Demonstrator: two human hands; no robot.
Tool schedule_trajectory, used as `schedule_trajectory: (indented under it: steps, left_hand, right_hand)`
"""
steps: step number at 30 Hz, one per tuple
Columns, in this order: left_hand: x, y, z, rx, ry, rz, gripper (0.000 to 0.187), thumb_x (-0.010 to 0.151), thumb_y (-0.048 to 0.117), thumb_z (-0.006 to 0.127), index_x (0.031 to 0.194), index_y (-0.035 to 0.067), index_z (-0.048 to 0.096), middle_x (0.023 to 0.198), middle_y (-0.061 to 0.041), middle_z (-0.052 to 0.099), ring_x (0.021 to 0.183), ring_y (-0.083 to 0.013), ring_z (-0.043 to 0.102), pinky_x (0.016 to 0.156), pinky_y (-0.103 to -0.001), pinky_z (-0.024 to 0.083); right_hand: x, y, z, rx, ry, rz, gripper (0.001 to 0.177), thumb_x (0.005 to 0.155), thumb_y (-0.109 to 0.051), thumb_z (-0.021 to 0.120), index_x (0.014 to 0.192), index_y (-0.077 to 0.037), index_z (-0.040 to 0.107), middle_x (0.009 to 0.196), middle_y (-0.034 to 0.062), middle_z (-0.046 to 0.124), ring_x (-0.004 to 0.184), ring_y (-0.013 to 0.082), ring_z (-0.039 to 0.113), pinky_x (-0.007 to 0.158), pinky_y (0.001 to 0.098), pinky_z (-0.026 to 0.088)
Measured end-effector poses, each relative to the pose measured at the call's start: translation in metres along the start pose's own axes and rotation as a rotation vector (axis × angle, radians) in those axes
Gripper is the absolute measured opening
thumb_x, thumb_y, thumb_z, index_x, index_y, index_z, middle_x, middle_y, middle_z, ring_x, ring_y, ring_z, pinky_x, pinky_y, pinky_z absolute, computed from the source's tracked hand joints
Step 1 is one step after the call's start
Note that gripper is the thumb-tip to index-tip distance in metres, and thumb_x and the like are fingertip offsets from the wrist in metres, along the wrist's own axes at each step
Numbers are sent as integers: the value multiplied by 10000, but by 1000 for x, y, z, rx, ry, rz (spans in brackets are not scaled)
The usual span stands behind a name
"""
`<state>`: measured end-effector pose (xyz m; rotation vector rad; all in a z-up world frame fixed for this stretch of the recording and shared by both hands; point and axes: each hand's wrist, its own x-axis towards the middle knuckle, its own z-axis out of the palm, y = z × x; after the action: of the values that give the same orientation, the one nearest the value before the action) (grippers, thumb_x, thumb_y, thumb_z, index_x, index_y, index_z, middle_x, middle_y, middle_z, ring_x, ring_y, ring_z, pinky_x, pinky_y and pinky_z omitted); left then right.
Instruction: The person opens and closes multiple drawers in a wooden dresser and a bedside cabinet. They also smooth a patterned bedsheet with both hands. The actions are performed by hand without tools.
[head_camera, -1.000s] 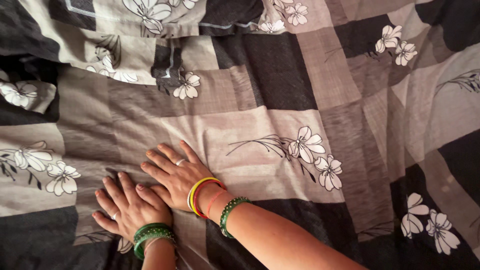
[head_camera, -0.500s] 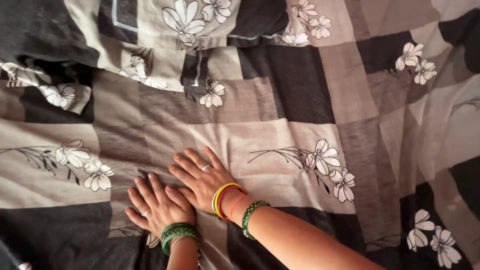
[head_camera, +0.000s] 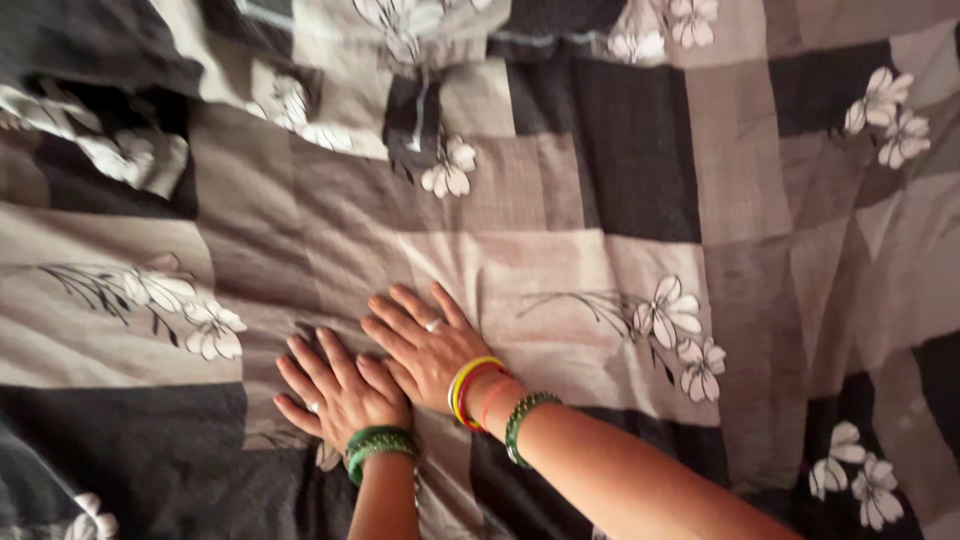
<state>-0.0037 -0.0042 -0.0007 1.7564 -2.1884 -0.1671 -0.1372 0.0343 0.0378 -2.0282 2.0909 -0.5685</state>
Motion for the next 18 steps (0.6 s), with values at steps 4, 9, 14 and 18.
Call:
schedule_trajectory:
  steps: [4,9,14,18]
  left_hand:
    - [1,-1,-1,12,-3,-8,651,1016,408,379,1594,110,416,1715,-172,251,1603,-367,126,1233,-641,18]
    - [-1,0,2,-4,-4,-4,650,1020,413,372,1594,111,407,1722,-161,240,1601,-364,125,1230,-641,16]
    - [-2,-3,4,31,-20,-14,644,1023,412,366,1592,114,408,1728,-137,242,1603,-364,124,1236,-637,13]
    - [1,0,6,16,-16,-18,643,1012,410,367,1584,120,412,1722,-128,244,1602,-355,121,1234,-632,11]
  right_hand:
    - [1,-2,-4,17,2,-4,541,1008,-431,471,1476,-168,543,1611,30,449,1543,230,304,1266,558,116]
    - [0,0,-5,33,-20,2,548,1000,-431,476,1474,-161,535,1612,42,433,1535,239,297,1254,559,114]
    - [-2,-2,-4,6,-33,-5,551,1010,-428,463,1490,-162,510,1618,39,426,1547,234,283,1259,561,104]
    - [0,0,-6,-35,-59,-11,570,1007,-422,460,1516,-167,478,1628,37,398,1546,239,260,1252,565,99]
